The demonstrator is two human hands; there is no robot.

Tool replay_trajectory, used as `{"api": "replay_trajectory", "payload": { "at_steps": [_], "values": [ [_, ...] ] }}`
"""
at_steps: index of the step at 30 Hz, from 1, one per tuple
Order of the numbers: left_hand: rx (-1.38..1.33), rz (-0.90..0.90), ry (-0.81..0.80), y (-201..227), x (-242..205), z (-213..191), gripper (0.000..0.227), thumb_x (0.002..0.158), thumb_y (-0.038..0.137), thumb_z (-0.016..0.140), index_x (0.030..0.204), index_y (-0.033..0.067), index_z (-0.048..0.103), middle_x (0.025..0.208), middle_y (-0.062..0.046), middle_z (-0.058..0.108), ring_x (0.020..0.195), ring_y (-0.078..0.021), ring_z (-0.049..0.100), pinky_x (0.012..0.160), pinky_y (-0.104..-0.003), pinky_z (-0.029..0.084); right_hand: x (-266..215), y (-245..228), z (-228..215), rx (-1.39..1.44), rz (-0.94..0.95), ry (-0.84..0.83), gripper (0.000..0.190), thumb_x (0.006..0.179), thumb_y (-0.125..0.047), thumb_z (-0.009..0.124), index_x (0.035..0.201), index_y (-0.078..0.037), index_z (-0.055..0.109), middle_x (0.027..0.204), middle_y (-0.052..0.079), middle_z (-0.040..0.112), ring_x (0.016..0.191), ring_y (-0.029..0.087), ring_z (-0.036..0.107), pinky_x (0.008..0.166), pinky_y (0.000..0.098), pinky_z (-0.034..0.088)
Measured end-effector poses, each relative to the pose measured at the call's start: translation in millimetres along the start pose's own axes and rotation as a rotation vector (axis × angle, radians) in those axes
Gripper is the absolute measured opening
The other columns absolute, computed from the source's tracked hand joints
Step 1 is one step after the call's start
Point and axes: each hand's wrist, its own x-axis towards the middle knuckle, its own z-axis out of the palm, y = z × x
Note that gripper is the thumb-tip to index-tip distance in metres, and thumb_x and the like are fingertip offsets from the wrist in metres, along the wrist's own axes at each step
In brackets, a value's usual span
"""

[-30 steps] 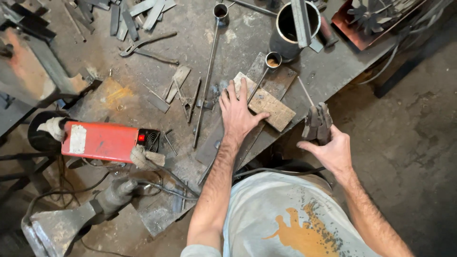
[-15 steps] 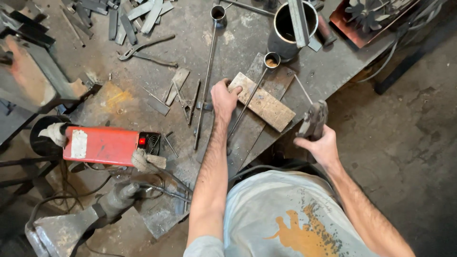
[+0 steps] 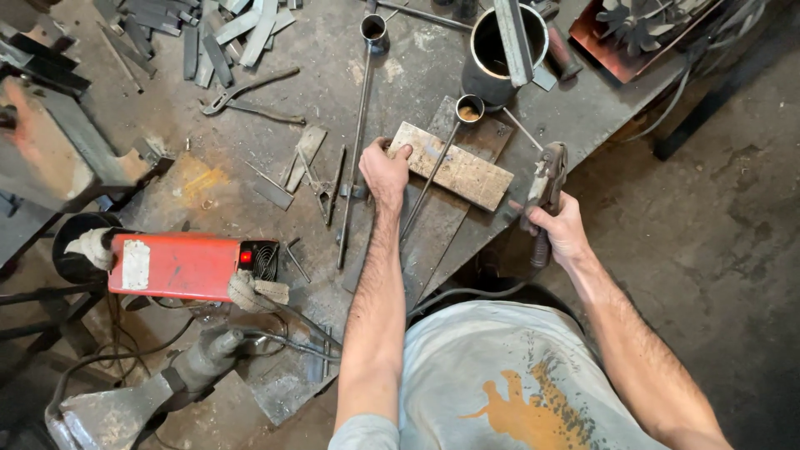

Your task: Welding a thin metal rod onto various steel components on a workbench.

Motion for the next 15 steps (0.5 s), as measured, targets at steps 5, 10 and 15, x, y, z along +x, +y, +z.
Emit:
{"api": "replay_trajectory", "payload": {
  "at_steps": [5,10,15],
  "values": [
    [0.046,-0.008,0.105,5,-3,6,0.038,0.073,0.017,0.088,0.100,-0.0061,0.075,0.092,-0.026,0.075,0.093,-0.0443,0.070,0.083,-0.049,0.052,-2,-18,6,0.022,-0.054,-0.028,0.051,0.084,-0.043,0.090,0.098,-0.003,0.062,0.076,-0.001,0.061,0.060,0.008,0.056,0.114,0.0457,0.055],
    [0.012,-0.064,0.091,4,4,11,0.038,0.075,0.019,0.086,0.103,-0.0048,0.074,0.095,-0.025,0.075,0.096,-0.0422,0.071,0.086,-0.047,0.052,-6,-22,2,0.016,-0.045,-0.008,0.051,0.083,-0.043,0.089,0.095,-0.002,0.060,0.073,-0.001,0.060,0.058,0.008,0.054,0.114,0.0536,0.050],
    [0.084,-0.071,-0.029,15,7,16,0.042,0.084,0.025,0.084,0.115,-0.0012,0.075,0.107,-0.022,0.074,0.107,-0.0381,0.069,0.096,-0.046,0.054,-16,-28,-3,0.027,-0.048,0.020,0.051,0.083,-0.043,0.088,0.097,-0.003,0.059,0.072,-0.003,0.057,0.057,0.008,0.053,0.113,0.0570,0.052]
  ]
}}
